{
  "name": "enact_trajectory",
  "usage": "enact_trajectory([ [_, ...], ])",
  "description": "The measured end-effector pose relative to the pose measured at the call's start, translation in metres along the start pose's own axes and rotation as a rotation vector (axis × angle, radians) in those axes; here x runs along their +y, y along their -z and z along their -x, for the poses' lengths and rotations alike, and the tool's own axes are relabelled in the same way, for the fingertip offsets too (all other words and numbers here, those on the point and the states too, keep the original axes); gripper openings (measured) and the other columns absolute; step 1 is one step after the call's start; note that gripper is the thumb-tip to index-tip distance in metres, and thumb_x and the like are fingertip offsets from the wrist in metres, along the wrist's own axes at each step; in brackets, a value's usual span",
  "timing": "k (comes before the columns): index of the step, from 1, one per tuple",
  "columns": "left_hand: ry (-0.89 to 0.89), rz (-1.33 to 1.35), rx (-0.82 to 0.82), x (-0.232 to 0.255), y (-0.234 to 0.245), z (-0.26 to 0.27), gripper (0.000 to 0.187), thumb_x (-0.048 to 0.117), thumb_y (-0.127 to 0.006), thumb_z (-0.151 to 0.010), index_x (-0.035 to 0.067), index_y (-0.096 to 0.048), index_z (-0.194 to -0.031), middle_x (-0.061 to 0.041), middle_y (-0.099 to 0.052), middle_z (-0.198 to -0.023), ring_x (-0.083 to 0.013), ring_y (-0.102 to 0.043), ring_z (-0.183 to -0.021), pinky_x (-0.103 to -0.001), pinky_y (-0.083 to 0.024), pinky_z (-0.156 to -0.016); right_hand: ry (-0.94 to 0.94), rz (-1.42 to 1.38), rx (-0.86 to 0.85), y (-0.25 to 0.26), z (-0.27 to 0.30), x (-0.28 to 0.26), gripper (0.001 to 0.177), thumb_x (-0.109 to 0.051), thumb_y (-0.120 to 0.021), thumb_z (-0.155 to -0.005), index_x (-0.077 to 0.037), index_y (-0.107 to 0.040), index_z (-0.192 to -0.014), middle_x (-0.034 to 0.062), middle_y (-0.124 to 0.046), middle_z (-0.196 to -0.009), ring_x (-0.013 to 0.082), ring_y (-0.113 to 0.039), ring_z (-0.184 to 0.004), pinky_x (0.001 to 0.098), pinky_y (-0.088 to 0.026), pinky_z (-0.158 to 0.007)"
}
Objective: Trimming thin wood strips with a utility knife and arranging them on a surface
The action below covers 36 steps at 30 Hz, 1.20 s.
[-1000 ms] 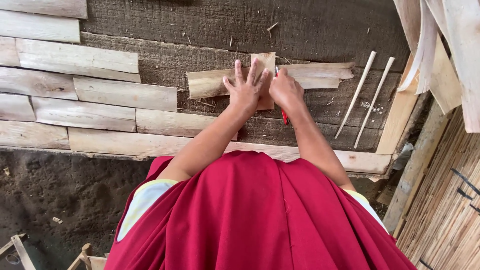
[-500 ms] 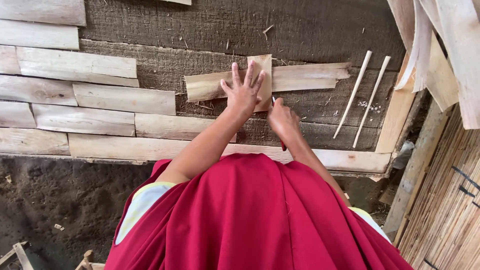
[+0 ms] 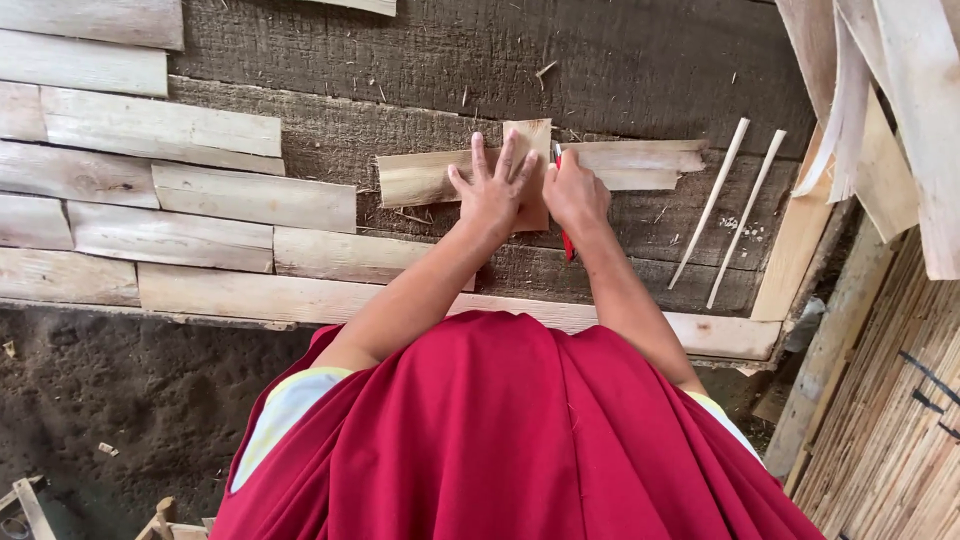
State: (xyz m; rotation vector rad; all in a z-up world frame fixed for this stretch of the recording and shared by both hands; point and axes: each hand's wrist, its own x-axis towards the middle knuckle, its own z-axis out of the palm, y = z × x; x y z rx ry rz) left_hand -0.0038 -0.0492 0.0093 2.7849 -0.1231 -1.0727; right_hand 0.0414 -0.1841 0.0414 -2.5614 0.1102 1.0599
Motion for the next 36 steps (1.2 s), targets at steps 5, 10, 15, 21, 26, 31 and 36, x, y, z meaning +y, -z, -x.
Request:
enact_trajectory([
  [5,0.011,0.014,-0.009,0.002,0.007,0.002,0.08,0.032,-0.063,-0.102,0.033,-0.014,-0.165,-0.006,0.013,-0.17,-0.0555,0.016,-0.147,-0.087,-0.018,-0.103,0.011,-0.012,-0.04,0.014,0.008,-0.013,0.035,-0.024,-0.031,-0.105,-0.004,-0.051,-0.125,0.0251,-0.07,-0.092,0.0452,-0.071,-0.094,0.0578,-0.05,-0.092],
  [10,0.004,0.008,-0.001,0.001,0.006,0.003,0.079,0.034,-0.063,-0.103,0.033,-0.015,-0.165,-0.007,0.013,-0.17,-0.0559,0.016,-0.146,-0.088,-0.018,-0.103,0.0,-0.076,-0.118,0.028,0.033,-0.025,0.041,-0.02,-0.032,-0.105,0.004,-0.046,-0.135,0.02,-0.066,-0.087,0.0389,-0.069,-0.086,0.059,-0.047,-0.096],
  [15,-0.002,0.014,0.013,0.005,0.015,0.013,0.078,0.038,-0.063,-0.103,0.031,-0.016,-0.165,-0.007,0.013,-0.17,-0.0566,0.016,-0.146,-0.088,-0.019,-0.102,-0.007,-0.018,-0.233,0.017,0.042,-0.011,0.043,-0.027,-0.032,-0.101,0.0,-0.046,-0.13,0.0325,-0.066,-0.116,0.0514,-0.061,-0.118,0.0661,-0.036,-0.102],
  [21,-0.009,-0.001,0.061,0.003,0.004,0.006,0.08,0.039,-0.065,-0.101,0.029,-0.019,-0.165,-0.01,0.01,-0.17,-0.0573,0.013,-0.146,-0.088,-0.022,-0.102,-0.073,0.02,-0.262,0.01,0.082,-0.009,0.039,-0.027,-0.03,-0.102,-0.001,-0.046,-0.127,0.0343,-0.066,-0.118,0.0527,-0.061,-0.119,0.0625,-0.041,-0.103],
  [26,0.001,-0.006,0.066,0.0,0.006,0.004,0.078,0.043,-0.065,-0.101,0.028,-0.022,-0.164,-0.009,0.006,-0.171,-0.0573,0.011,-0.147,-0.088,-0.021,-0.102,-0.087,0.052,-0.185,0.026,0.066,-0.016,0.046,-0.034,-0.03,-0.1,-0.004,-0.048,-0.13,0.0321,-0.066,-0.12,0.0506,-0.062,-0.119,0.0611,-0.044,-0.101],
  [31,0.002,-0.029,0.043,0.001,-0.001,-0.001,0.077,0.037,-0.064,-0.102,0.029,-0.02,-0.165,-0.009,0.01,-0.17,-0.0586,0.014,-0.146,-0.088,-0.021,-0.101,-0.059,0.041,-0.076,0.014,0.021,-0.006,0.04,-0.035,-0.031,-0.102,-0.006,-0.047,-0.126,0.0314,-0.069,-0.11,0.0503,-0.066,-0.11,0.0589,-0.047,-0.096],
  [36,-0.003,-0.009,0.004,-0.001,-0.001,-0.002,0.081,0.034,-0.065,-0.101,0.032,-0.015,-0.165,-0.007,0.013,-0.17,-0.0576,0.015,-0.146,-0.088,-0.019,-0.101,-0.014,0.021,-0.053,0.009,0.007,-0.012,0.037,-0.029,-0.031,-0.104,-0.005,-0.049,-0.126,0.0304,-0.069,-0.103,0.0491,-0.068,-0.105,0.058,-0.048,-0.094],
])
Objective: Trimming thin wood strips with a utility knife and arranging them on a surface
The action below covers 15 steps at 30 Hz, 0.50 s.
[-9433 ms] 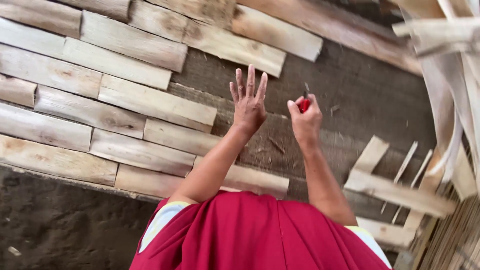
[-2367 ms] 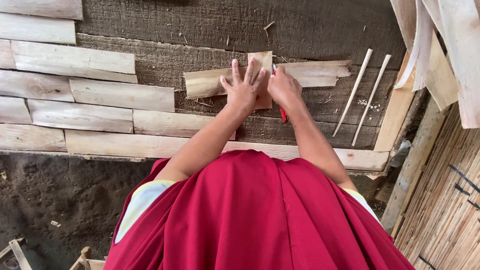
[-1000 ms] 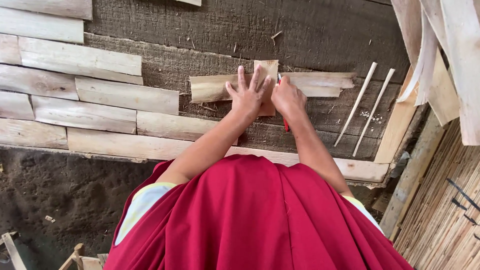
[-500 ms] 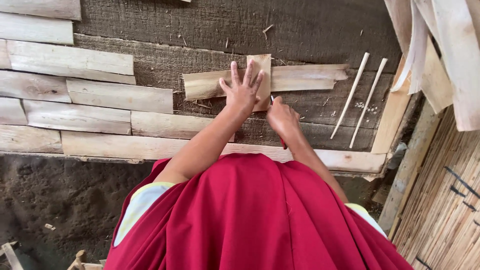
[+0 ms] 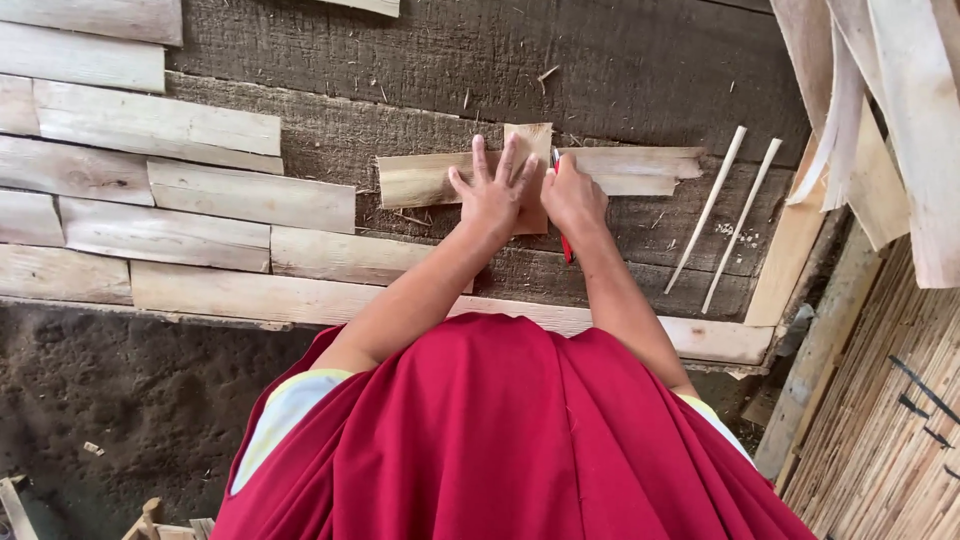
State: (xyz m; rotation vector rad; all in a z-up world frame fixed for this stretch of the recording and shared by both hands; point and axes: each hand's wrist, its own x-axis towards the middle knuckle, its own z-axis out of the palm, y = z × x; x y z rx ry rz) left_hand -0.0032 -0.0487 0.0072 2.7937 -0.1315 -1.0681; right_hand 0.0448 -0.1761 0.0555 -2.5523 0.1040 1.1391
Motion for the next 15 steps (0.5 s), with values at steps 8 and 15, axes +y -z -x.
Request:
enact_trajectory([
  [8,0.012,0.023,0.002,0.003,0.001,0.003,0.08,0.031,-0.065,-0.102,0.032,-0.015,-0.165,-0.005,0.017,-0.169,-0.0569,0.018,-0.146,-0.089,-0.017,-0.101,0.02,-0.086,-0.08,0.021,0.026,-0.015,0.043,-0.021,-0.03,-0.102,0.002,-0.044,-0.136,0.0294,-0.067,-0.1,0.0488,-0.067,-0.103,0.0644,-0.041,-0.101],
  [15,0.018,0.012,0.027,0.004,0.0,0.005,0.078,0.04,-0.063,-0.103,0.032,-0.016,-0.165,-0.004,0.016,-0.169,-0.0563,0.016,-0.147,-0.089,-0.016,-0.101,-0.029,0.017,-0.215,0.017,0.048,-0.012,0.047,-0.028,-0.027,-0.102,0.0,-0.039,-0.136,0.0348,-0.062,-0.123,0.0533,-0.057,-0.123,0.0659,-0.037,-0.104],
])
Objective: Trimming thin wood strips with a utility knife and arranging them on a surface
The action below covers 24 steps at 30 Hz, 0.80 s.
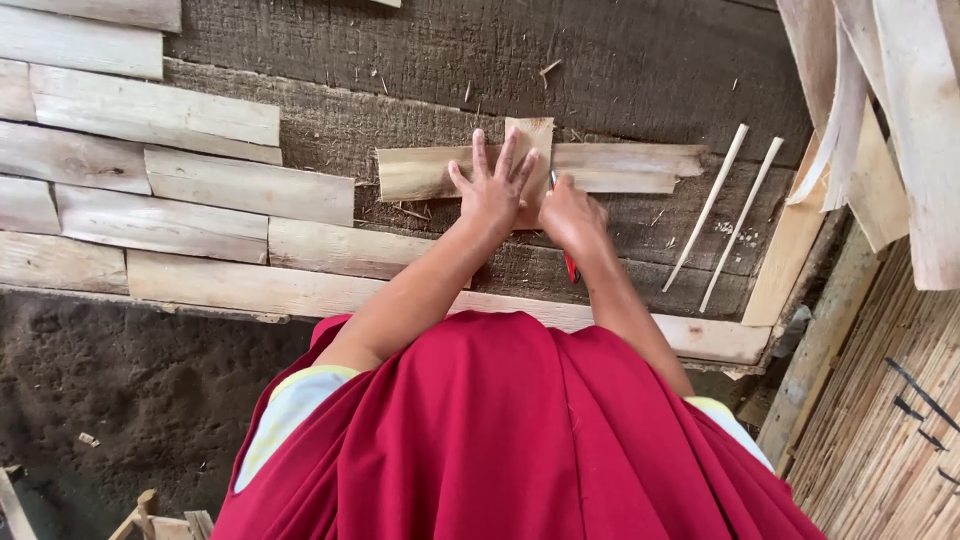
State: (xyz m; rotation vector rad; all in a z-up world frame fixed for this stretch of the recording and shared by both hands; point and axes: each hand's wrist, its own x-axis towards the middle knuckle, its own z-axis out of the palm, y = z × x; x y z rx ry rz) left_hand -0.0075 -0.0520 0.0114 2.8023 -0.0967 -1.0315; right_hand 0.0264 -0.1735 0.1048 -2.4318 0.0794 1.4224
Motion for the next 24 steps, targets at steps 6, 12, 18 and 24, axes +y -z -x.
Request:
enact_trajectory([
  [6,0.0,-0.012,0.02,0.0,0.005,0.003,0.079,0.042,-0.063,-0.102,0.032,-0.017,-0.165,-0.006,0.012,-0.17,-0.0548,0.015,-0.147,-0.087,-0.021,-0.105,-0.035,0.065,-0.025,-0.026,0.018,0.016,0.043,-0.029,-0.028,-0.101,-0.001,-0.042,-0.13,0.0307,-0.065,-0.124,0.0492,-0.06,-0.124,0.0631,-0.04,-0.105],
  [12,-0.012,-0.039,-0.003,0.0,0.008,0.003,0.081,0.045,-0.063,-0.101,0.029,-0.017,-0.165,-0.008,0.01,-0.17,-0.0555,0.013,-0.147,-0.086,-0.021,-0.104,-0.021,0.021,-0.029,-0.037,-0.001,0.05,0.049,-0.034,-0.025,-0.1,-0.005,-0.044,-0.133,0.0307,-0.066,-0.124,0.0496,-0.059,-0.124,0.0641,-0.04,-0.103],
  [18,-0.011,-0.072,-0.019,0.002,0.016,0.006,0.079,0.045,-0.061,-0.102,0.029,-0.017,-0.165,-0.009,0.007,-0.17,-0.0565,0.011,-0.146,-0.086,-0.022,-0.103,0.144,-0.301,0.532,-0.055,-0.003,0.096,0.043,-0.041,-0.066,-0.097,-0.001,-0.065,-0.11,0.0253,-0.063,-0.105,0.0451,-0.062,-0.109,0.0533,-0.05,-0.094],
  [24,-0.015,-0.067,-0.019,0.0,0.009,0.0,0.081,0.047,-0.061,-0.101,0.029,-0.015,-0.165,-0.01,0.011,-0.17,-0.0569,0.012,-0.146,-0.086,-0.022,-0.102,-0.011,-2.064,0.288,-0.041,-0.066,0.141,0.046,-0.025,-0.072,-0.093,-0.006,-0.035,-0.11,0.0123,-0.053,-0.111,0.0257,-0.064,-0.11,0.0399,-0.054,-0.104],
])
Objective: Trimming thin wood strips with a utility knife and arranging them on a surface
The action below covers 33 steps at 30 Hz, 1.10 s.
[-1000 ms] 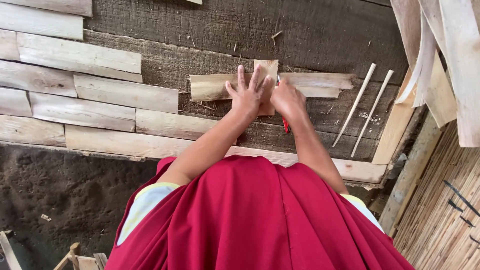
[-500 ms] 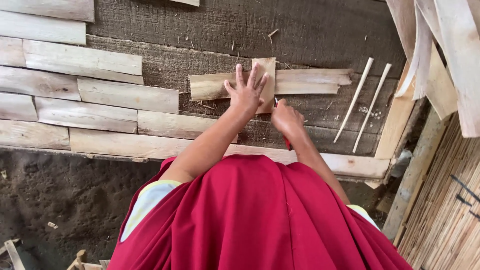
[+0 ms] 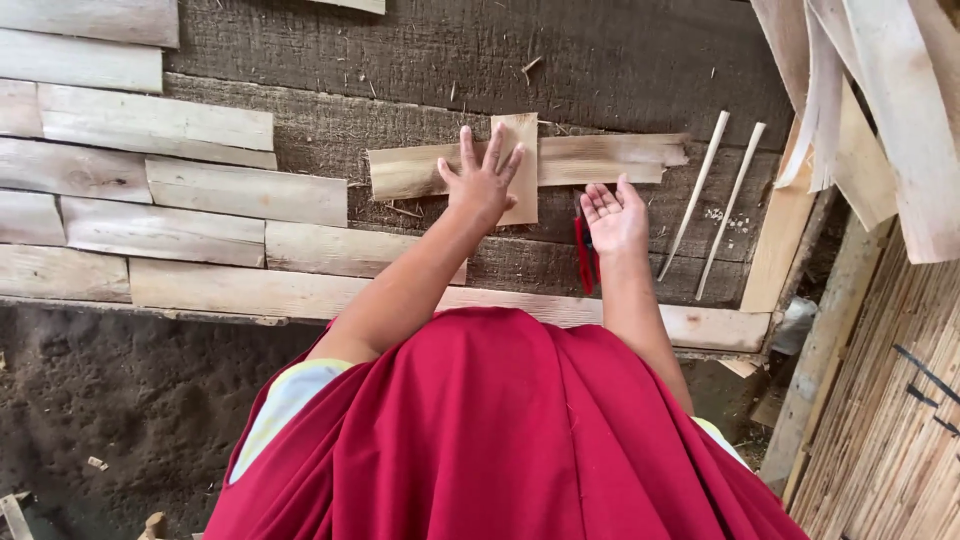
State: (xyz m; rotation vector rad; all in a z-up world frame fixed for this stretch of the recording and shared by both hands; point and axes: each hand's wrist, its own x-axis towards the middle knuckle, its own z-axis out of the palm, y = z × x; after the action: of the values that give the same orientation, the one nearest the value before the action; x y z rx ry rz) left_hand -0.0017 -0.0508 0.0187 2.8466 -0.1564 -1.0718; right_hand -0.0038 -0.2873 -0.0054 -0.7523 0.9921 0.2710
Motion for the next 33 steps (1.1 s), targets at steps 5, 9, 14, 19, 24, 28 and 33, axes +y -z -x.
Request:
enact_trajectory([
  [5,-0.01,0.012,-0.001,0.0,-0.003,0.002,0.081,0.045,-0.062,-0.102,0.029,-0.014,-0.166,-0.009,0.011,-0.17,-0.0581,0.013,-0.146,-0.087,-0.019,-0.102,0.042,0.153,0.048,0.003,-0.004,0.004,0.038,-0.037,-0.08,-0.088,-0.014,-0.051,-0.1,0.0069,-0.065,-0.092,0.0131,-0.065,-0.066,0.0232,-0.06,-0.061],
  [9,-0.001,0.015,-0.002,0.002,0.001,0.003,0.079,0.045,-0.061,-0.103,0.029,-0.015,-0.166,-0.009,0.011,-0.17,-0.0572,0.014,-0.146,-0.086,-0.019,-0.103,0.06,0.221,0.043,0.012,-0.025,-0.001,0.041,-0.038,-0.08,-0.089,-0.02,-0.044,-0.094,0.007,-0.07,-0.087,0.0086,-0.052,-0.049,0.019,-0.049,-0.041],
  [14,0.0,0.017,0.015,0.002,-0.004,0.002,0.081,0.044,-0.063,-0.102,0.029,-0.016,-0.166,-0.009,0.01,-0.17,-0.058,0.013,-0.146,-0.087,-0.019,-0.102,0.272,0.293,0.068,-0.026,0.014,0.002,0.03,-0.024,-0.08,-0.091,-0.015,-0.052,-0.088,0.0025,-0.051,-0.062,0.0127,-0.051,-0.042,0.0246,-0.046,-0.04],
  [19,0.0,0.013,0.03,-0.001,-0.016,-0.008,0.083,0.044,-0.064,-0.102,0.029,-0.013,-0.166,-0.008,0.013,-0.17,-0.059,0.013,-0.145,-0.088,-0.019,-0.1,0.583,0.36,0.051,-0.008,0.0,0.031,0.015,-0.014,-0.075,-0.095,-0.009,-0.067,-0.083,0.0081,-0.06,-0.055,0.0143,-0.06,-0.042,0.024,-0.052,-0.043],
  [24,0.063,0.012,0.082,-0.003,-0.024,-0.01,0.089,0.043,-0.07,-0.101,0.025,-0.013,-0.167,0.0,0.012,-0.17,-0.0547,0.01,-0.148,-0.084,-0.026,-0.104,1.406,1.008,-0.423,-0.054,0.068,0.068,0.037,0.011,-0.077,-0.071,-0.005,-0.076,-0.104,0.0074,-0.063,-0.086,0.0264,-0.067,-0.08,0.0309,-0.058,-0.076],
  [28,-0.007,-0.022,0.052,-0.005,-0.009,0.002,0.085,0.042,-0.07,-0.099,0.029,-0.018,-0.165,-0.008,0.008,-0.17,-0.0577,0.009,-0.146,-0.088,-0.024,-0.099,1.192,0.877,-0.071,-0.031,0.036,0.03,0.009,-0.003,-0.065,-0.098,-0.006,-0.073,-0.101,0.0034,-0.06,-0.054,0.0204,-0.061,-0.052,0.0327,-0.05,-0.066],
  [33,-0.024,-0.027,0.141,-0.001,0.007,0.017,0.083,0.051,-0.069,-0.097,0.026,-0.026,-0.163,-0.01,-0.005,-0.17,-0.0551,-0.004,-0.148,-0.083,-0.034,-0.1,0.606,1.181,0.233,0.008,0.023,0.008,0.061,-0.051,-0.088,-0.078,-0.016,-0.062,-0.122,0.0051,-0.064,-0.1,0.0236,-0.067,-0.095,0.0419,-0.054,-0.085],
])
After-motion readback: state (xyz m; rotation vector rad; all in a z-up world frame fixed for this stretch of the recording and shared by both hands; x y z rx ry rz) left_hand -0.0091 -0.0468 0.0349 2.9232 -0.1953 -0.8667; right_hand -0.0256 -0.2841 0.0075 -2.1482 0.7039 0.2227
